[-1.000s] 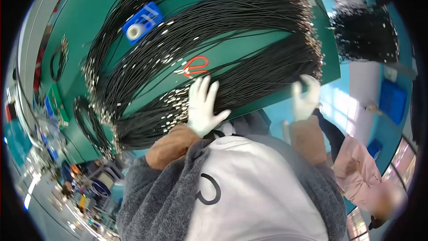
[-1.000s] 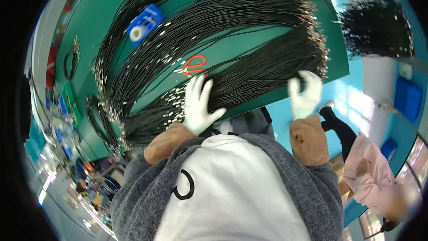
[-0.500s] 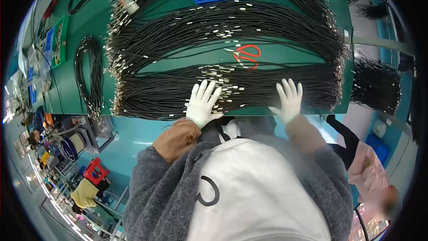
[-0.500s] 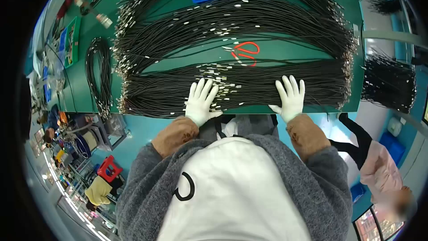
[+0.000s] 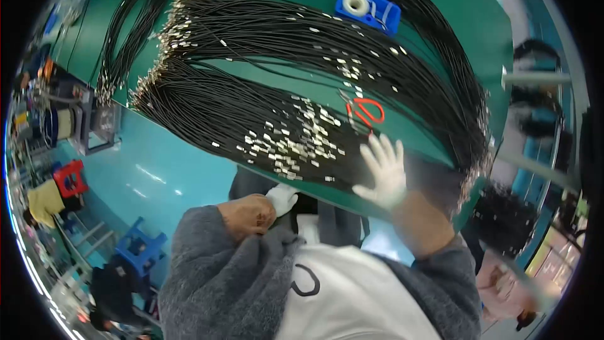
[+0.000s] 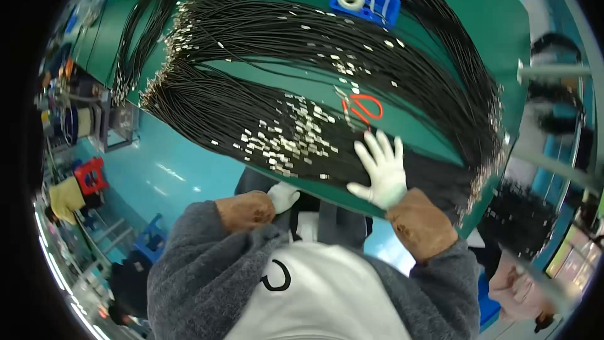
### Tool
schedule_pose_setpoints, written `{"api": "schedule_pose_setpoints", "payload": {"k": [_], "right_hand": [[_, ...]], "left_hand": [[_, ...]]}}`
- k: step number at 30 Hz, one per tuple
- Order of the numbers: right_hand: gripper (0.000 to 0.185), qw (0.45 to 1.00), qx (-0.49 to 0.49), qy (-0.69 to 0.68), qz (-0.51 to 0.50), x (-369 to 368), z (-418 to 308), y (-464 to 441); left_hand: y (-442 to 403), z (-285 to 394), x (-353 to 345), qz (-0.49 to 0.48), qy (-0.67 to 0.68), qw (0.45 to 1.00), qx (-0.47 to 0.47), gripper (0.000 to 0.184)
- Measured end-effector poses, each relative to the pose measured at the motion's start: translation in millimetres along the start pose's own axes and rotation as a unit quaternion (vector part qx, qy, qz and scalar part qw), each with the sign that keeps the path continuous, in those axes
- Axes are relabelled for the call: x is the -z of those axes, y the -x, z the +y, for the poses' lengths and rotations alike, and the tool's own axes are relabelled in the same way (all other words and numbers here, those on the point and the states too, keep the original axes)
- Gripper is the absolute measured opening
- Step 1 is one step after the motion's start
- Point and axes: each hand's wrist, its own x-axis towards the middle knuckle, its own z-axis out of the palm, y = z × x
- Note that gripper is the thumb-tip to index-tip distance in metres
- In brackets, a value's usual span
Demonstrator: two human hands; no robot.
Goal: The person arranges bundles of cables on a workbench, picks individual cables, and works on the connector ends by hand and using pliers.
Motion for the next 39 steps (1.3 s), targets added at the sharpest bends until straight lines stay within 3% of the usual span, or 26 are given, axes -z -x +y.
{"api": "schedule_pose_setpoints", "payload": {"k": [3, 5, 6, 14, 21, 23, 26, 28, 29, 30, 32, 33, 36, 38, 39], "right_hand": [[0.080, 0.999, -0.023, -0.043, 0.007, -2.3, -9.5, -6.6], [0.079, 0.998, -0.024, -0.061, 0.026, -2.6, -14.8, -13.3], [0.082, 1.000, -0.009, -0.009, 0.019, -7.4, -11.3, -10.8], [0.086, 0.996, 0.069, -0.037, 0.032, -25.7, -8.0, -19.4], [0.085, 1.000, 0.012, 0.020, 0.004, -34.3, -17.7, -7.9], [0.079, 0.999, 0.007, -0.006, 0.038, -37.0, -27.6, -6.9], [0.074, 0.992, -0.012, 0.118, 0.039, -38.2, -67.3, -16.0], [0.071, 0.959, 0.063, 0.136, 0.242, -56.6, -133.5, -39.3], [0.061, 0.952, 0.110, 0.111, 0.263, -65.4, -170.6, -52.7], [0.052, 0.963, 0.172, 0.058, 0.201, -79.8, -215.8, -71.9], [0.035, 0.974, 0.223, -0.043, 0.008, -137.6, -285.6, -121.7], [0.032, 0.965, 0.227, -0.127, 0.028, -198.1, -285.9, -144.1], [0.025, 0.956, -0.010, -0.277, -0.092, -379.7, -252.5, -208.1], [0.025, 0.921, -0.217, -0.235, -0.221, -490.0, -203.2, -229.7], [0.025, 0.903, -0.284, -0.198, -0.254, -531.1, -177.5, -229.4]], "left_hand": [[-47.0, -61.5, -30.8, -0.012, -0.020, 0.983, 0.182, 0.030], [-70.9, -101.7, -45.7, -0.031, -0.025, 0.976, 0.213, 0.031], [-79.3, -117.8, -51.7, -0.038, -0.024, 0.976, 0.213, 0.031], [-94.4, -171.9, -58.6, -0.066, 0.048, 0.978, 0.191, 0.034], [-83.3, -216.9, -60.3, -0.045, 0.103, 0.983, 0.147, 0.037], [-75.9, -230.6, -59.2, -0.030, 0.111, 0.985, 0.129, 0.038], [-59.0, -251.9, -41.4, 0.051, 0.068, 0.987, 0.137, 0.044], [-23.9, -262.5, -24.2, 0.354, 0.075, 0.932, 0.019, 0.035], [-4.5, -266.9, -3.0, 0.459, 0.094, 0.883, -0.025, 0.027], [14.8, -271.8, 11.8, 0.527, 0.107, 0.843, -0.014, 0.021], [45.8, -292.3, 29.8, 0.561, 0.160, 0.809, 0.077, 0.017], [50.1, -312.6, 26.8, 0.575, 0.142, 0.798, 0.109, 0.013], [50.5, -332.4, 20.8, 0.582, 0.219, 0.764, 0.171, 0.009], [57.9, -339.4, 23.4, 0.612, 0.118, 0.770, 0.135, 0.009], [65.9, -347.2, 25.2, 0.595, 0.140, 0.774, 0.167, 0.010]]}}
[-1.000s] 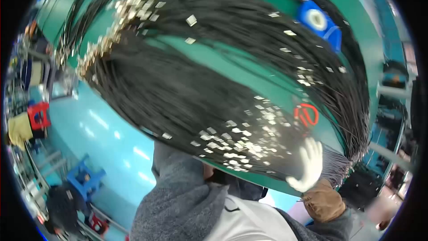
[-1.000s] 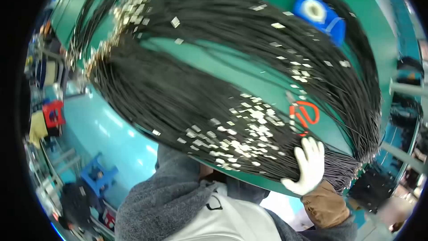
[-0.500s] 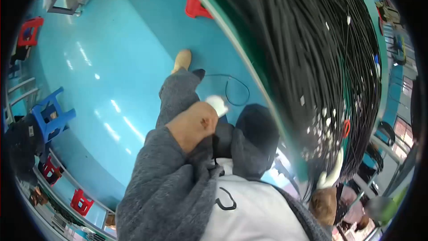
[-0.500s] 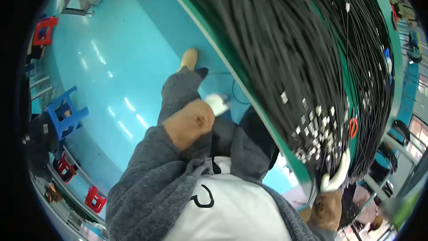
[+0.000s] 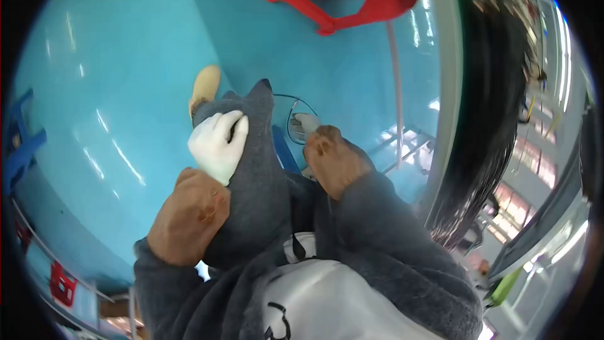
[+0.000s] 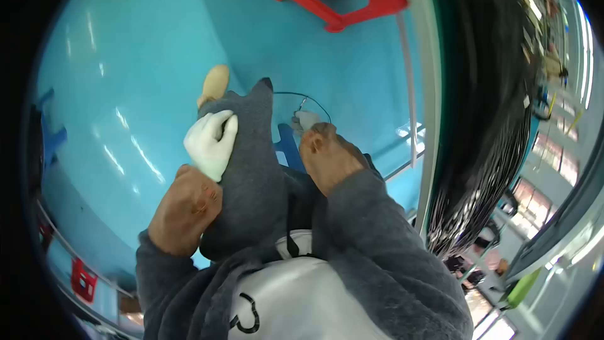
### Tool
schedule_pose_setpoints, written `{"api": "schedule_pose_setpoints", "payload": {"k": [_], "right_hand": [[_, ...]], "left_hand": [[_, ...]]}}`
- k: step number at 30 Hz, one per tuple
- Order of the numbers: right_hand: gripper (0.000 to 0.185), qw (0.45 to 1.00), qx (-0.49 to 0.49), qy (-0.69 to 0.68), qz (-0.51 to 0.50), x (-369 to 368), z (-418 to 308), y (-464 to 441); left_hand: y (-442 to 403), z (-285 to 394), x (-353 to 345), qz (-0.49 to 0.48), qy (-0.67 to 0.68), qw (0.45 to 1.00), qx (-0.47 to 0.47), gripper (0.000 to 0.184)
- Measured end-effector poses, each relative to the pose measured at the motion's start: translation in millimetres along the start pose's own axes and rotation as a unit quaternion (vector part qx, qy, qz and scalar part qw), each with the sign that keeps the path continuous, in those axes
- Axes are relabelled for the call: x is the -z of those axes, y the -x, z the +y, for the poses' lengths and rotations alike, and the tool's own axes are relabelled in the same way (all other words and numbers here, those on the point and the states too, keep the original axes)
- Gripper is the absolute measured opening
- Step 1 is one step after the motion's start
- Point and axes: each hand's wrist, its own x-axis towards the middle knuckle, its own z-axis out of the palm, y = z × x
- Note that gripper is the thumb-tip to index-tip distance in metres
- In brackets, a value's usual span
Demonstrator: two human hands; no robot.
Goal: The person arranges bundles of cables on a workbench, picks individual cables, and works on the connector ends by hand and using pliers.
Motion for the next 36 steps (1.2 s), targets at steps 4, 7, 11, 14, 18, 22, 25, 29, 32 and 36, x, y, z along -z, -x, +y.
{"api": "schedule_pose_setpoints", "payload": {"k": [4, 7, 11, 14, 18, 22, 25, 29, 32, 36], "right_hand": [[0.025, 0.977, -0.212, 0.014, -0.024, -53.8, 57.7, -67.1], [0.027, 0.955, -0.286, -0.069, -0.041, -106.6, 59.3, -109.7], [0.029, 0.893, -0.381, -0.224, -0.082, -180.3, 68.2, -165.2], [0.032, 0.819, -0.455, -0.323, -0.136, -222.2, 83.6, -193.5], [0.029, 0.801, -0.461, -0.360, -0.128, -265.4, 78.6, -219.5], [0.026, 0.849, -0.382, -0.344, -0.120, -267.1, 46.6, -212.6], [0.024, 0.881, -0.312, -0.331, -0.132, -230.9, 23.2, -158.1], [0.023, 0.908, -0.226, -0.328, -0.129, -153.3, 18.8, -54.2], [0.022, 0.922, -0.150, -0.343, -0.102, -80.0, 30.0, 32.4], [0.022, 0.929, -0.009, -0.369, -0.037, 2.4, 45.3, 144.9]], "left_hand": [[-2.5, -39.4, 40.4, -0.017, -0.025, 0.996, 0.080, 0.013], [24.8, -69.8, 70.3, -0.046, -0.064, 0.981, 0.179, 0.017], [16.2, -83.9, 76.1, -0.147, -0.072, 0.972, 0.170, 0.018], [22.1, -95.0, 81.0, -0.173, -0.062, 0.965, 0.185, 0.021], [20.8, -98.3, 71.8, -0.160, -0.020, 0.968, 0.194, 0.021], [-1.1, -90.4, 75.3, -0.206, -0.023, 0.961, 0.185, 0.022], [1.8, -86.4, 68.0, -0.144, -0.018, 0.973, 0.182, 0.018], [6.8, -72.5, 65.5, -0.083, -0.007, 0.985, 0.150, 0.014], [15.3, -62.8, 63.0, -0.076, 0.007, 0.991, 0.112, 0.013], [26.8, -42.5, 42.9, -0.008, -0.025, 0.997, -0.078, 0.011]]}}
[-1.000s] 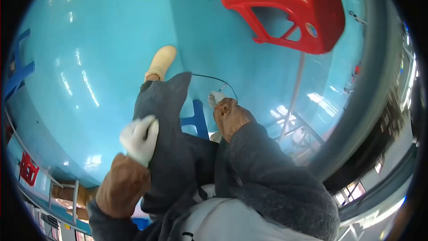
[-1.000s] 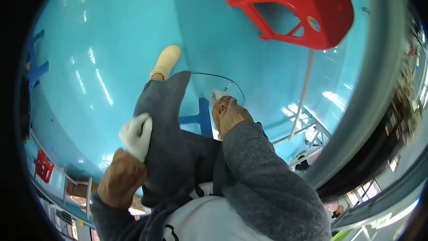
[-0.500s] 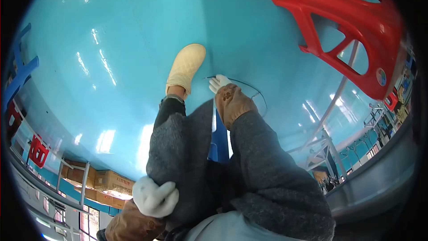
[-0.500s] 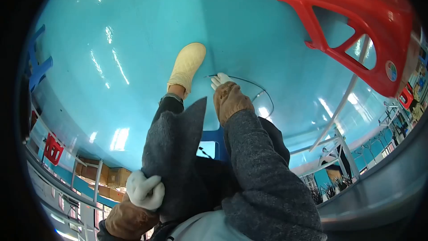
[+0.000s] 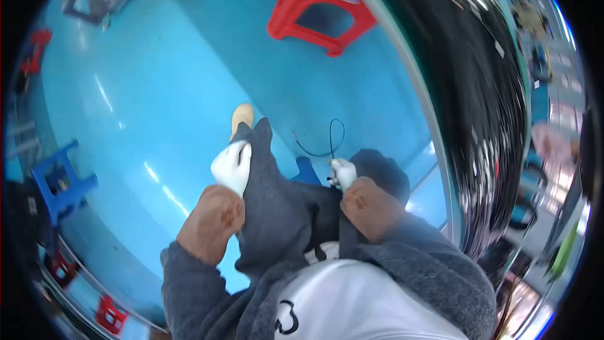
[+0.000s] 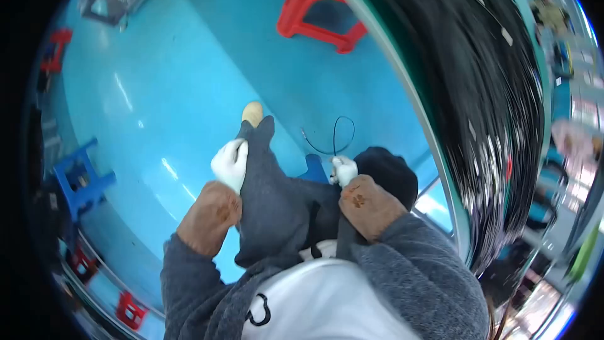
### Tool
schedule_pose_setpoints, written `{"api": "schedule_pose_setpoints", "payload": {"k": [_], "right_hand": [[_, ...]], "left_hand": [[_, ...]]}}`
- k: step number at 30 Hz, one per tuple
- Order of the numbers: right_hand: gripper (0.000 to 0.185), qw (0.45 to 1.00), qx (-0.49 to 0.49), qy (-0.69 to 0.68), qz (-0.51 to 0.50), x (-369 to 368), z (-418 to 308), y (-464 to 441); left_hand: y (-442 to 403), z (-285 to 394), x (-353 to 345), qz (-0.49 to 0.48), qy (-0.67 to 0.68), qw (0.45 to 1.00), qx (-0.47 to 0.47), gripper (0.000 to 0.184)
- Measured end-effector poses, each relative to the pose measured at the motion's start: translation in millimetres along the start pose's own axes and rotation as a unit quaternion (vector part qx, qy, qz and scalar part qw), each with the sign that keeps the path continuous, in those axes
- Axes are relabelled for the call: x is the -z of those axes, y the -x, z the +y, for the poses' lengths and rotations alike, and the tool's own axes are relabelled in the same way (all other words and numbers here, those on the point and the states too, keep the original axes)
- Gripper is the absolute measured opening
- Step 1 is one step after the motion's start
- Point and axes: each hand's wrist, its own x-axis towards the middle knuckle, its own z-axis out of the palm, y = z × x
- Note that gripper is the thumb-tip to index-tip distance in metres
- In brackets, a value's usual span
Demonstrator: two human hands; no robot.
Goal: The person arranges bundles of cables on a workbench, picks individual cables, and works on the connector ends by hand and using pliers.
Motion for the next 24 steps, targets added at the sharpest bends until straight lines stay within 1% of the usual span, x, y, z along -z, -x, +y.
{"api": "schedule_pose_setpoints", "payload": {"k": [1, 2, 3, 4, 5, 6, 7, 8, 10, 12, 14, 18, 20, 21, 23, 24], "right_hand": [[0.022, 0.999, 0.052, -0.001, 0.001, 13.8, -14.0, 32.9], [0.022, 0.996, 0.092, 0.006, 0.005, 27.5, -30.7, 65.8], [0.022, 0.993, 0.119, 0.016, 0.012, 39.8, -44.4, 103.5], [0.021, 0.990, 0.129, 0.053, 0.021, 53.7, -67.5, 142.5], [0.020, 0.986, 0.139, 0.089, 0.031, 67.8, -90.5, 181.5], [0.020, 0.986, 0.144, 0.068, 0.055, 77.2, -94.7, 220.7], [0.019, 0.942, 0.289, 0.150, 0.076, 96.4, -105.5, 258.1], [0.019, 0.868, 0.426, 0.237, 0.100, 118.4, -111.3, 291.1], [0.021, 0.871, 0.444, 0.169, 0.127, 162.2, -127.4, 347.0], [0.020, 0.859, 0.449, 0.151, 0.195, 196.4, -146.6, 386.1], [0.019, 0.842, 0.452, 0.134, 0.260, 227.9, -165.1, 395.8], [0.017, 0.823, 0.447, -0.057, 0.346, 278.4, -193.6, 353.2], [0.018, 0.817, 0.421, -0.056, 0.390, 300.9, -203.8, 310.2], [0.018, 0.818, 0.416, -0.056, 0.393, 308.4, -200.1, 283.9], [0.019, 0.773, 0.380, -0.172, 0.478, 322.0, -187.6, 238.1], [0.019, 0.777, 0.368, -0.170, 0.482, 328.8, -192.0, 231.6]], "left_hand": [[-2.0, 16.9, -2.7, -0.027, 0.001, 0.999, -0.025, 0.008], [-0.8, 30.9, -13.4, -0.068, -0.094, 0.990, -0.078, 0.006], [0.7, 45.1, -24.1, -0.104, -0.189, 0.967, -0.132, 0.007], [1.4, 68.6, -35.3, -0.131, -0.175, 0.954, -0.206, 0.011], [12.2, 101.8, -52.4, -0.128, -0.158, 0.945, -0.256, 0.012], [36.7, 114.3, -75.1, -0.194, -0.166, 0.926, -0.279, 0.012], [65.6, 130.8, -104.9, -0.259, -0.178, 0.902, -0.297, 0.012], [103.0, 149.6, -133.7, -0.404, -0.232, 0.851, -0.244, 0.022], [155.5, 172.6, -157.4, -0.500, -0.250, 0.794, -0.240, 0.023], [180.7, 176.9, -160.0, -0.520, -0.262, 0.773, -0.252, 0.024], [172.7, 178.6, -157.2, -0.524, -0.268, 0.765, -0.261, 0.025], [135.6, 180.4, -176.2, -0.541, -0.273, 0.751, -0.263, 0.027], [111.5, 180.3, -194.1, -0.553, -0.275, 0.743, -0.259, 0.028], [99.8, 179.9, -200.2, -0.560, -0.272, 0.741, -0.251, 0.029], [77.8, 179.2, -206.0, -0.577, -0.272, 0.733, -0.235, 0.031], [68.6, 178.4, -203.0, -0.589, -0.270, 0.728, -0.223, 0.031]]}}
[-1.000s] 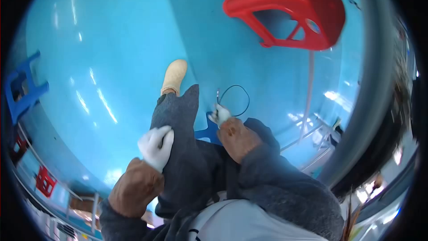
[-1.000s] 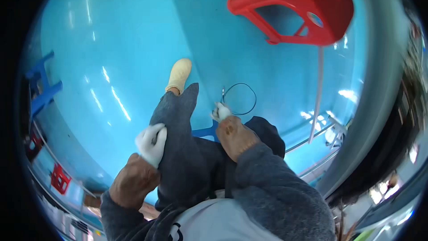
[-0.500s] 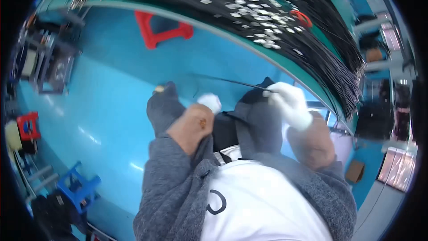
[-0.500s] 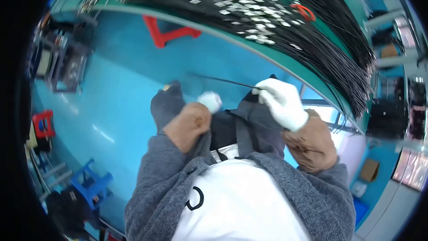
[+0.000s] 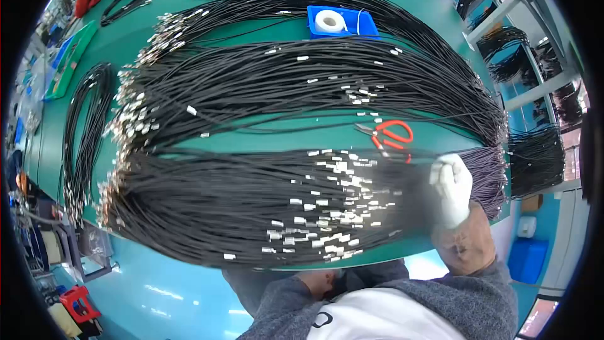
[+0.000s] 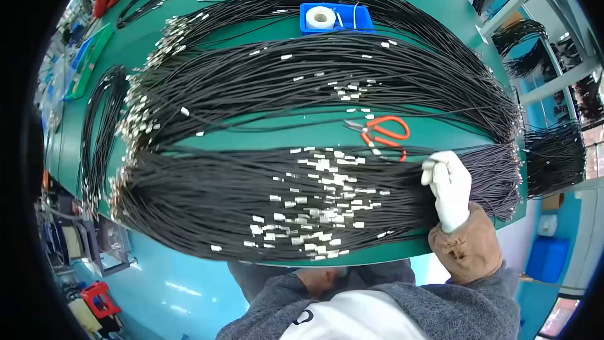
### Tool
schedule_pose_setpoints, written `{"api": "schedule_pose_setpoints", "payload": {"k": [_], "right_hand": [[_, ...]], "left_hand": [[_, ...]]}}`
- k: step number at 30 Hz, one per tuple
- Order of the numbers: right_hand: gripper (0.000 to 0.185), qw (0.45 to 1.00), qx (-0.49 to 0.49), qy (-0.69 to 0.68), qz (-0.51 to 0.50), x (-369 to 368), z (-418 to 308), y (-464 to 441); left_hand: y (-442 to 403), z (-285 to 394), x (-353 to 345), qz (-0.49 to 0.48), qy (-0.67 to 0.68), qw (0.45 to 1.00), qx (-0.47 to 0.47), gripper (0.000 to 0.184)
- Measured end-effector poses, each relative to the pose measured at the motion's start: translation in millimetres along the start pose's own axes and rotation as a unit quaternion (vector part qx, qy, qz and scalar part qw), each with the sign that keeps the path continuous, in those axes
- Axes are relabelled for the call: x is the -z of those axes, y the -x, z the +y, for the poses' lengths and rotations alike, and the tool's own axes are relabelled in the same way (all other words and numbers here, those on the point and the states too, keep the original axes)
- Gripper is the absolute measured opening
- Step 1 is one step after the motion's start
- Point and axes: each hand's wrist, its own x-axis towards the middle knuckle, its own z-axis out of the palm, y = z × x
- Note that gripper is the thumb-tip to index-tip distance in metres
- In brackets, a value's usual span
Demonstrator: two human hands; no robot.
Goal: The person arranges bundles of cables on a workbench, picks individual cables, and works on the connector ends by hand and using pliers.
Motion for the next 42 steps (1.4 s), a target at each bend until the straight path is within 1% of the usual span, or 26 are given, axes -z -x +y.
{"api": "schedule_pose_setpoints", "payload": {"k": [4, 6, 7, 9, 11, 12, 14, 15, 17, 19, 20, 21, 24, 25, 26, 27, 28, 29, 31, 32, 34, 35, 37, 39, 40, 42], "right_hand": [[0.019, 0.987, -0.106, 0.121, -0.021, 2.4, -24.7, 6.9], [0.020, 0.987, -0.056, 0.145, -0.050, -2.0, -31.2, 2.8], [0.020, 0.990, -0.047, 0.121, -0.050, 1.0, -21.6, 2.7], [0.020, 0.995, -0.016, 0.083, -0.054, -3.3, -32.5, -0.1], [0.021, 0.977, -0.147, -0.083, -0.130, 20.1, -47.0, -4.2], [0.020, 0.948, -0.143, -0.190, -0.212, 32.8, -41.6, -5.4], [0.027, 0.880, -0.114, -0.343, -0.309, 42.8, -38.5, 3.4], [0.031, 0.826, -0.202, -0.429, -0.304, 43.3, -47.6, 16.2], [0.041, 0.660, -0.294, -0.576, -0.381, 40.9, -65.2, 33.1], [0.045, 0.717, -0.212, -0.521, -0.412, 37.9, -77.2, 56.7], [0.045, 0.716, -0.206, -0.521, -0.417, 35.6, -78.6, 67.0], [0.043, 0.720, -0.190, -0.538, -0.395, 30.7, -78.6, 77.6], [0.038, 0.728, -0.132, -0.585, -0.332, 22.0, -80.4, 99.9], [0.038, 0.726, -0.124, -0.584, -0.340, 25.4, -83.2, 102.3], [0.032, 0.802, -0.113, -0.481, -0.336, 28.1, -85.5, 104.6], [0.027, 0.863, -0.102, -0.371, -0.327, 29.0, -86.6, 107.6], [0.024, 0.910, -0.091, -0.255, -0.314, 27.5, -87.0, 111.1], [0.023, 0.941, -0.077, -0.136, -0.300, 23.7, -87.6, 114.2], [0.023, 0.936, -0.080, -0.128, -0.317, 8.9, -92.9, 124.6], [0.025, 0.937, -0.083, -0.120, -0.317, 0.2, -96.5, 131.7], [0.030, 0.940, -0.086, -0.100, -0.315, -14.4, -101.1, 140.6], [0.030, 0.934, -0.089, -0.101, -0.331, -20.2, -100.0, 143.1], [0.030, 0.930, -0.102, -0.108, -0.337, -25.8, -95.7, 145.8], [0.030, 0.928, -0.120, -0.115, -0.333, -27.6, -92.1, 147.3], [0.030, 0.926, -0.127, -0.115, -0.336, -28.4, -91.8, 146.7], [0.031, 0.922, -0.148, -0.117, -0.337, -28.6, -91.8, 141.2]], "left_hand": [[18.2, -22.3, 27.3, -0.047, 0.025, 0.998, 0.016, 0.034], [24.0, -35.8, 36.1, -0.059, 0.033, 0.997, 0.021, 0.036], [22.5, -42.8, 41.4, -0.062, 0.036, 0.997, 0.018, 0.037], [15.9, -64.1, 52.1, -0.068, 0.042, 0.997, 0.008, 0.039], [2.5, -83.5, 64.6, -0.070, 0.045, 0.997, -0.005, 0.040], [-1.2, -93.0, 71.3, -0.072, 0.047, 0.996, -0.012, 0.041], [-8.2, -106.7, 86.7, -0.066, 0.063, 0.996, -0.025, 0.043], [-5.5, -111.2, 94.7, -0.067, 0.075, 0.995, -0.027, 0.044], [2.9, -114.6, 109.5, -0.064, 0.110, 0.991, -0.046, 0.046], [12.5, -102.9, 127.7, -0.069, 0.151, 0.983, -0.076, 0.048], [21.5, -95.4, 137.4, -0.071, 0.174, 0.978, -0.091, 0.049], [31.0, -81.9, 149.5, -0.083, 0.202, 0.968, -0.122, 0.049], [79.6, -40.3, 195.8, -0.147, 0.281, 0.918, -0.238, 0.052], [102.2, -27.4, 217.1, -0.175, 0.298, 0.899, -0.269, 0.053], [124.6, -15.8, 239.7, -0.201, 0.310, 0.881, -0.295, 0.054], [144.1, -2.4, 258.8, -0.201, 0.322, 0.872, -0.308, 0.051], [163.7, 10.7, 277.8, -0.202, 0.334, 0.862, -0.322, 0.049], [183.0, 28.6, 297.8, -0.211, 0.360, 0.840, -0.347, 0.043], [197.0, 60.1, 317.0, -0.102, 0.446, 0.825, -0.332, 0.037], [194.7, 82.4, 324.9, -0.025, 0.447, 0.828, -0.337, 0.034], [186.4, 120.8, 333.3, 0.037, 0.497, 0.807, -0.316, 0.032], [180.9, 138.5, 336.4, 0.051, 0.503, 0.809, -0.300, 0.032], [167.9, 160.8, 340.4, 0.069, 0.511, 0.811, -0.277, 0.033], [153.7, 168.1, 339.2, -0.001, 0.525, 0.818, -0.234, 0.034], [148.0, 167.1, 338.1, -0.003, 0.528, 0.818, -0.228, 0.034], [133.0, 166.4, 334.9, -0.035, 0.566, 0.790, -0.234, 0.033]]}}
